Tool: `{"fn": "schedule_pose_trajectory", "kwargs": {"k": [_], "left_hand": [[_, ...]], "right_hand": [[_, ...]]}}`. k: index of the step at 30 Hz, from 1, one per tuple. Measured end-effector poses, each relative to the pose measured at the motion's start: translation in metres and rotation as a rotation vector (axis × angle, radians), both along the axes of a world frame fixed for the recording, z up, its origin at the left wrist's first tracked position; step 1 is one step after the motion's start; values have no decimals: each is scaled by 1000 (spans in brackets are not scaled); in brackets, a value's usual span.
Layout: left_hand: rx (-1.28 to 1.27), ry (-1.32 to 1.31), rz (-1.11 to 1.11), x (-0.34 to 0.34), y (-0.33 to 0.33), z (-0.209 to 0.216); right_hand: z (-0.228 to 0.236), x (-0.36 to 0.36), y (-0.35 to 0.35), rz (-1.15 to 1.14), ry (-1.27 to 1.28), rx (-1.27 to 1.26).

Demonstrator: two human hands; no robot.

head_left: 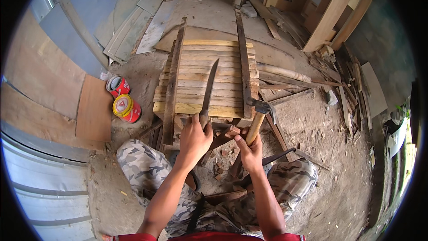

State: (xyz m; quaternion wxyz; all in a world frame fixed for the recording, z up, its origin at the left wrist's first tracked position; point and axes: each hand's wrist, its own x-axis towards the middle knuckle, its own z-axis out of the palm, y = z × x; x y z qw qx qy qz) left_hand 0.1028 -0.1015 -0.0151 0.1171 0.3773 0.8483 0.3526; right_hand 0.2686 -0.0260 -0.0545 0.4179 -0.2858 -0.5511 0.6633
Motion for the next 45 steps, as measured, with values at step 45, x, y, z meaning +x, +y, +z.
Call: {"fn": "schedule_pose_trajectory", "kwargs": {"k": [45], "left_hand": [[630,-274,-147,-8,-106,-18]], "right_hand": [[21,-108,35,-229,-977,811]]}}
